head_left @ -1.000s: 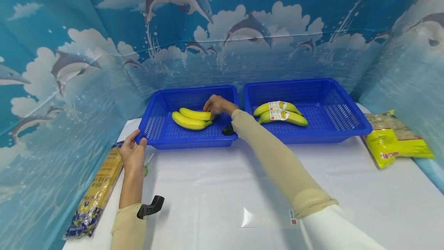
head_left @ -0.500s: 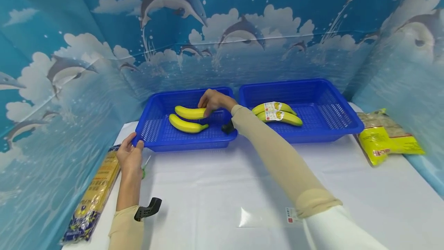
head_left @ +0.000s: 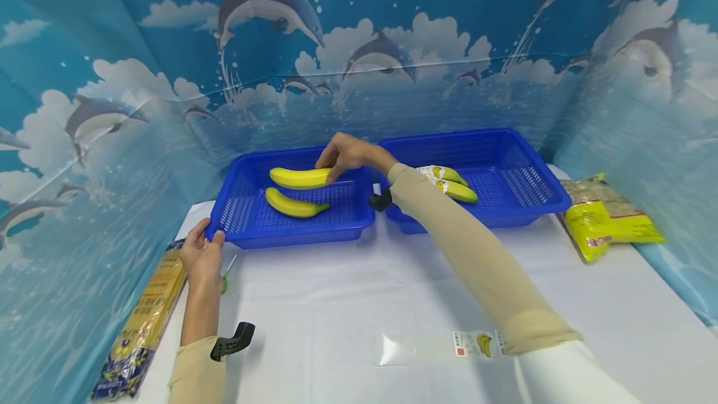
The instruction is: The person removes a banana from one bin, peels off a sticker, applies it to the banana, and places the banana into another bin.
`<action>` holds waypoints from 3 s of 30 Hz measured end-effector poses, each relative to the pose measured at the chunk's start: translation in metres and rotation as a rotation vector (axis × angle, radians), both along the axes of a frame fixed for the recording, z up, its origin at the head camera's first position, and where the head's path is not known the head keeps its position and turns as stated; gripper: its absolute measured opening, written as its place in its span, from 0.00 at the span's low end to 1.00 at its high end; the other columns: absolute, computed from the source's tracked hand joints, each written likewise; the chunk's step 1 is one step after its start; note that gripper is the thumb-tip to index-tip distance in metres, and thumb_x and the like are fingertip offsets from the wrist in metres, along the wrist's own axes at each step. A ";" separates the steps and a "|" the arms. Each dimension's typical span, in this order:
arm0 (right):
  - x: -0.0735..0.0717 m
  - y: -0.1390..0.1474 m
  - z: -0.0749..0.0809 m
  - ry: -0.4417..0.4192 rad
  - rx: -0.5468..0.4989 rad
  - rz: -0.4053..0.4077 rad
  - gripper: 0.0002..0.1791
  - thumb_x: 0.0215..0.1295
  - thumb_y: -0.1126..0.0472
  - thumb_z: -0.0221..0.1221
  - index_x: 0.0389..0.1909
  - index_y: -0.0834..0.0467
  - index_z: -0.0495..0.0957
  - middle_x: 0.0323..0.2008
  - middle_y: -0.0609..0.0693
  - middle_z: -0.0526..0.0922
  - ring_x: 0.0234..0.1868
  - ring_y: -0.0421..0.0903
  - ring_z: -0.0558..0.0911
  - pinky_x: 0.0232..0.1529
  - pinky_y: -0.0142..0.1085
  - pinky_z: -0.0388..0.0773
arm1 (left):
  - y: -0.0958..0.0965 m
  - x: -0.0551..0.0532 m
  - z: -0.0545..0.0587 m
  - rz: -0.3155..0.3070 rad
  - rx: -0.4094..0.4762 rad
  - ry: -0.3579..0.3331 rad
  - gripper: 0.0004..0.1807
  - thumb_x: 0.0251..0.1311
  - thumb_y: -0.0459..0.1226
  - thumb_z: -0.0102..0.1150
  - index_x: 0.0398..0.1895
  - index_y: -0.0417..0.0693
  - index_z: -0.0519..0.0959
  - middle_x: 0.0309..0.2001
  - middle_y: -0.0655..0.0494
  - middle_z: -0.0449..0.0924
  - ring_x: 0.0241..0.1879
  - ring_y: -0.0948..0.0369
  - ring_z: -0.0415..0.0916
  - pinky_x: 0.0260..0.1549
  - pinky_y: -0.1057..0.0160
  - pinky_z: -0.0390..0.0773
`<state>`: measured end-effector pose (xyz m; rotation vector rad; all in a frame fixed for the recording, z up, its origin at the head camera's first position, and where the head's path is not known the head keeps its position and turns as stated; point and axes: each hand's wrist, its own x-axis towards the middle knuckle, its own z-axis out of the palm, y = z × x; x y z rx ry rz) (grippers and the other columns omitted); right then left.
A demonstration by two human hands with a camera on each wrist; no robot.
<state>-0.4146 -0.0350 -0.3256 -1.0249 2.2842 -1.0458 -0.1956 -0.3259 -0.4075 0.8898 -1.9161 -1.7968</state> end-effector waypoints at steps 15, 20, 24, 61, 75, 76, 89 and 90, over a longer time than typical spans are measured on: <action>0.030 0.037 0.016 0.039 -0.119 0.131 0.22 0.64 0.73 0.74 0.59 0.67 0.86 0.57 0.62 0.89 0.56 0.53 0.90 0.56 0.41 0.89 | 0.001 0.002 -0.001 0.000 0.003 0.049 0.31 0.83 0.32 0.49 0.85 0.49 0.62 0.85 0.48 0.57 0.82 0.55 0.60 0.75 0.64 0.68; 0.041 0.048 0.022 0.046 -0.132 0.164 0.22 0.63 0.74 0.74 0.59 0.68 0.86 0.56 0.61 0.89 0.55 0.55 0.90 0.55 0.41 0.89 | 0.001 0.003 0.001 -0.002 0.015 0.065 0.31 0.83 0.32 0.49 0.85 0.49 0.61 0.85 0.47 0.57 0.81 0.56 0.61 0.74 0.66 0.69; 0.050 0.056 0.026 0.043 -0.145 0.195 0.22 0.64 0.73 0.73 0.59 0.68 0.86 0.57 0.61 0.89 0.56 0.56 0.89 0.56 0.42 0.89 | 0.001 0.003 0.002 -0.002 0.027 0.059 0.31 0.83 0.32 0.49 0.86 0.50 0.61 0.85 0.47 0.57 0.81 0.56 0.62 0.74 0.66 0.69; 0.147 0.165 -0.021 0.100 -0.198 0.208 0.24 0.62 0.67 0.77 0.60 0.63 0.87 0.52 0.53 0.92 0.54 0.50 0.89 0.58 0.41 0.88 | -0.001 0.007 0.001 -0.007 0.091 0.030 0.34 0.83 0.36 0.50 0.87 0.49 0.56 0.85 0.47 0.57 0.81 0.57 0.62 0.74 0.66 0.68; 0.177 0.187 -0.060 0.025 -0.180 0.199 0.23 0.61 0.66 0.78 0.58 0.62 0.89 0.54 0.52 0.91 0.54 0.47 0.89 0.59 0.42 0.87 | -0.001 0.007 0.001 -0.010 0.113 0.034 0.34 0.83 0.36 0.50 0.88 0.50 0.56 0.85 0.49 0.57 0.81 0.58 0.63 0.74 0.66 0.68; 0.178 0.188 -0.063 0.013 -0.183 0.200 0.23 0.61 0.66 0.78 0.58 0.62 0.89 0.54 0.52 0.91 0.54 0.47 0.89 0.59 0.42 0.87 | -0.001 0.007 0.001 -0.011 0.112 0.037 0.34 0.83 0.36 0.50 0.88 0.50 0.56 0.85 0.49 0.58 0.81 0.58 0.63 0.74 0.66 0.68; 0.194 0.196 -0.099 -0.099 -0.165 0.176 0.24 0.59 0.67 0.79 0.57 0.59 0.89 0.53 0.47 0.92 0.56 0.45 0.89 0.62 0.40 0.85 | -0.001 0.007 0.002 -0.005 0.133 0.060 0.34 0.83 0.37 0.51 0.87 0.51 0.57 0.84 0.49 0.59 0.80 0.58 0.63 0.74 0.66 0.68; 0.195 0.196 -0.102 -0.106 -0.165 0.175 0.24 0.58 0.67 0.79 0.57 0.59 0.90 0.53 0.47 0.92 0.55 0.45 0.89 0.62 0.40 0.85 | -0.001 0.008 0.002 -0.008 0.133 0.060 0.34 0.83 0.36 0.51 0.87 0.51 0.57 0.85 0.49 0.58 0.80 0.58 0.63 0.74 0.66 0.68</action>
